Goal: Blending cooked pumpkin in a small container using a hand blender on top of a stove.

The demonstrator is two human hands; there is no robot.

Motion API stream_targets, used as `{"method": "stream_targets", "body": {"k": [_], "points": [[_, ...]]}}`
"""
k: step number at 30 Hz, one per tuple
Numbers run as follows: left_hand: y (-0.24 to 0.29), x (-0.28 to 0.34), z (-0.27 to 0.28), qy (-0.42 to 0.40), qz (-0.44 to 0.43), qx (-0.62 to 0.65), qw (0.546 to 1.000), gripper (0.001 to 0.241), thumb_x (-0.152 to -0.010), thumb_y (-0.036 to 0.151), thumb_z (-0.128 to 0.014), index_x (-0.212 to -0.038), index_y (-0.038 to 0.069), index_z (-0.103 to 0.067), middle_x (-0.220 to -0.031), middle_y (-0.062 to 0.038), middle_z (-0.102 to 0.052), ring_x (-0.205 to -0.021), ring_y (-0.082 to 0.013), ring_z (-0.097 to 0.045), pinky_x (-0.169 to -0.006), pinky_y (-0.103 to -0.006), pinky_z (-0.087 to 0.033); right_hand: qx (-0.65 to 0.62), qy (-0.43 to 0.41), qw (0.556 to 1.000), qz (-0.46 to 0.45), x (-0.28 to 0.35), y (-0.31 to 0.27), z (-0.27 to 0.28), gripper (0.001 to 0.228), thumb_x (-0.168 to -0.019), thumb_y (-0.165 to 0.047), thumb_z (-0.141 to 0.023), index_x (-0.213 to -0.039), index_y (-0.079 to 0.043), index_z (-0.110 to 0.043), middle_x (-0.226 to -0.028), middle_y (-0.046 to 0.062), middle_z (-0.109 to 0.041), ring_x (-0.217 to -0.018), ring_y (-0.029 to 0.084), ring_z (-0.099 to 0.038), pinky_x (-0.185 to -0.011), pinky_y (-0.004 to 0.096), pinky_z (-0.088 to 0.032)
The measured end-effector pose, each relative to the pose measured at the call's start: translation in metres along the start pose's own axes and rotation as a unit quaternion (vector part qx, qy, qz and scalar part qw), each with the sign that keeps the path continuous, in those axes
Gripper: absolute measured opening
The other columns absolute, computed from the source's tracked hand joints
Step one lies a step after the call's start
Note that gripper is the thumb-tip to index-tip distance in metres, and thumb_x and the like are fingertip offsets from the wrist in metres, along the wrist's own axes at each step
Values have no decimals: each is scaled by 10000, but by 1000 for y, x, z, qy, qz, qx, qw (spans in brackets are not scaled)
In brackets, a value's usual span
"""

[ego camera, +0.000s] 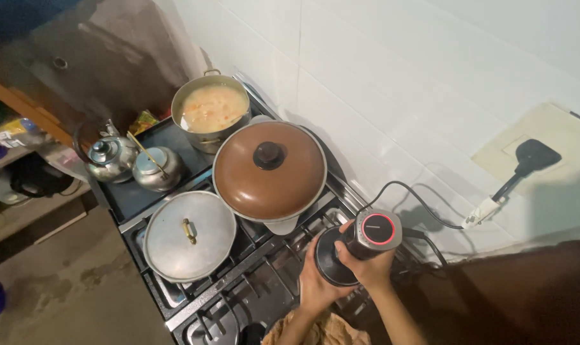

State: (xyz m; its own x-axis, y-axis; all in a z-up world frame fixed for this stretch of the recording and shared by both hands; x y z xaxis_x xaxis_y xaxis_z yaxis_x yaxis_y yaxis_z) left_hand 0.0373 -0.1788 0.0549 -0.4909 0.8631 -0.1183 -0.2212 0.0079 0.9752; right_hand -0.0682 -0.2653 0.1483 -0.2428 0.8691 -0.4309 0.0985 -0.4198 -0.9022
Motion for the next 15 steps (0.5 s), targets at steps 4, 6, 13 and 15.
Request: {"method": "stream_targets", "body": {"k": [4, 6, 13, 15], "points": [[-10, 1, -3, 8, -20, -33, 999, 1380, -443, 321, -1029, -1541, 22, -247, -1438, -211, -540, -1299, -361, -587, -1065, -408, -494, -9, -43, 999, -21, -3, -11, 4, 482, -686, -68, -886, -1095, -28, -636, -1046, 46, -693, -960, 139, -655, -877, 321, -540], [-8, 1, -1, 4, -24, -34, 999, 1378, -439, 317, -1026, -1539, 23, -251, -1444, -212, -533, -1305, -365, -578, -1070, -411, -486, -21, -58, 998, -30, -6, -19, 5, 535, -663, -84, -899, -1120, -29, -626, -1082, 47, -686, -990, 137, -650, -891, 320, -534], [8, 1, 0, 3, -25, -23, 999, 1299, -466, 324, -1028, -1524, 42, -329, -1424, -191, -574, -1300, -347, -601, -1072, -407, -497, 10, -15, 999, -43, 9, 6, 4, 462, -687, -68, -894, -1093, -10, -682, -1055, 62, -730, -965, 150, -684, -914, 329, -551], [6, 1, 2, 4, -32, -26, 999, 1305, -461, 326, -1034, -1520, 40, -325, -1422, -192, -570, -1296, -345, -601, -1068, -405, -495, 10, 12, 999, -41, 11, 5, -1, 449, -684, -63, -889, -1080, -10, -683, -1041, 58, -735, -948, 149, -688, -903, 326, -554]]}}
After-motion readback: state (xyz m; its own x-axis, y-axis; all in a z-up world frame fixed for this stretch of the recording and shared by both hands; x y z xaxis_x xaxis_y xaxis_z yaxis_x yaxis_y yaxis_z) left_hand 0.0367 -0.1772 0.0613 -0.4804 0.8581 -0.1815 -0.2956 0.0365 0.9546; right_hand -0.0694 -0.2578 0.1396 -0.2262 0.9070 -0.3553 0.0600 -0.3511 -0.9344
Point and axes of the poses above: each hand's wrist, its own x-axis away from the middle knuckle, its own z-axis out of the back of the hand, y = z × x, the point moved 3 cm from there along -x, towards the middle knuckle
